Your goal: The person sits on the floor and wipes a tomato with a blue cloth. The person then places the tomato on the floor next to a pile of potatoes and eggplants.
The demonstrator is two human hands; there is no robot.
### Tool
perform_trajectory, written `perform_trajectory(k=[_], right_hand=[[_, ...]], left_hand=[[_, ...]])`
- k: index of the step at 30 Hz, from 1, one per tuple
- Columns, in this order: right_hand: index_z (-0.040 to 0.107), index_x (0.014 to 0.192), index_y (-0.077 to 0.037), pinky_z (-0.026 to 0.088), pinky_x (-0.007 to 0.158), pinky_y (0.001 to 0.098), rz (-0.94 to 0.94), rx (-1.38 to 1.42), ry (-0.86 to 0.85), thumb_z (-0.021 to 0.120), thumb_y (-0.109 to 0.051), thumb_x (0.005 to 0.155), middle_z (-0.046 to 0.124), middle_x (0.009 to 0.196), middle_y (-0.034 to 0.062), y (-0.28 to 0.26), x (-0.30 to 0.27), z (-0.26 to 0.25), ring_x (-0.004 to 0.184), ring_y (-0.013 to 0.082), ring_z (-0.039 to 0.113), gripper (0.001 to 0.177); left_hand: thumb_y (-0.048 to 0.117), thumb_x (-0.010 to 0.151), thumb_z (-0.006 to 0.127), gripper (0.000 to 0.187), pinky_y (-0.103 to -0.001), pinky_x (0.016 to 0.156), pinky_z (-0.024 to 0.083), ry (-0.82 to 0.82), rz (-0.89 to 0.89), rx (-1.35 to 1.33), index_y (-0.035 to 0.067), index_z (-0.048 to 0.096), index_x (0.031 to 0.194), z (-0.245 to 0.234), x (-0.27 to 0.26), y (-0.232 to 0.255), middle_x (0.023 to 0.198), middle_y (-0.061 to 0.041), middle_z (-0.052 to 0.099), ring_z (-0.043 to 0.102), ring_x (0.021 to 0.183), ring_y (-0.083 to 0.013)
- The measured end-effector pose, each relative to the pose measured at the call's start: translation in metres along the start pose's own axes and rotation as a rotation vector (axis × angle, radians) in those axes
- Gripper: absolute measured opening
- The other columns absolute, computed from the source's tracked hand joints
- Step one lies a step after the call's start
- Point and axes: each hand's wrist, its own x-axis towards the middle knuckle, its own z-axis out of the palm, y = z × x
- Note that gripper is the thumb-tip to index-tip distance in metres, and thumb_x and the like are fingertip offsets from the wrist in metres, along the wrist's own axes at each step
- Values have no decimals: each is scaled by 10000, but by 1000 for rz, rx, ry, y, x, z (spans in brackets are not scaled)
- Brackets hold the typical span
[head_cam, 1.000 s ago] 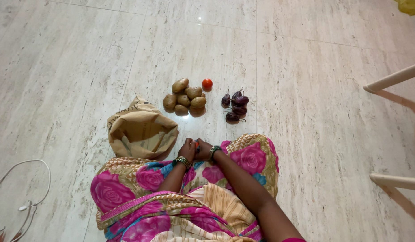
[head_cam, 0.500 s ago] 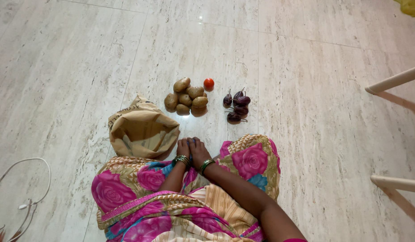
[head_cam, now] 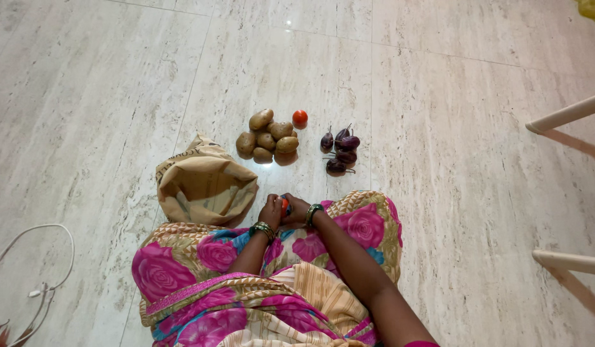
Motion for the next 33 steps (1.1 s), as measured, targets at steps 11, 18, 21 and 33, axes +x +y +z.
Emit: perform_trajectory(k=[11,18,21,33], right_hand=[[345,1525,-49,434,1081,503,-259,-420,561,702,-86,793,362,1514,278,-90,-32,60,1334,471,440,816],[410,1465,-59,487,1069,420,-49,-153,159,859,-326,719,518,1400,269,-31,-3,22,1263,412,554,910],[410,1424,-56,560,944,400,112,48,-205,856,-412,629,692,1250,234,-3,5,-4,1116,356,695,979],[309,1615,-74,395,1163,469,-291,-531,617,697,-121,857,344,1615,222,-73,-30,72,1457,427,388,853]], left_hand=[[439,1043,411,379,-514,938,500,302,-84,32,149,598,1199,11,42,-68,1313,-223,603,603,1139,-455],[446,1040,371,394,-548,890,491,61,-26,219,154,578,1203,0,15,-11,1244,-234,645,629,1063,-484],[465,1028,388,400,-548,868,500,-41,-118,148,150,573,1192,-3,1,-2,1135,-256,683,650,1028,-490],[469,1021,431,433,-472,881,537,254,-217,-453,116,666,1110,1,31,-43,1094,-211,738,702,1022,-413]])
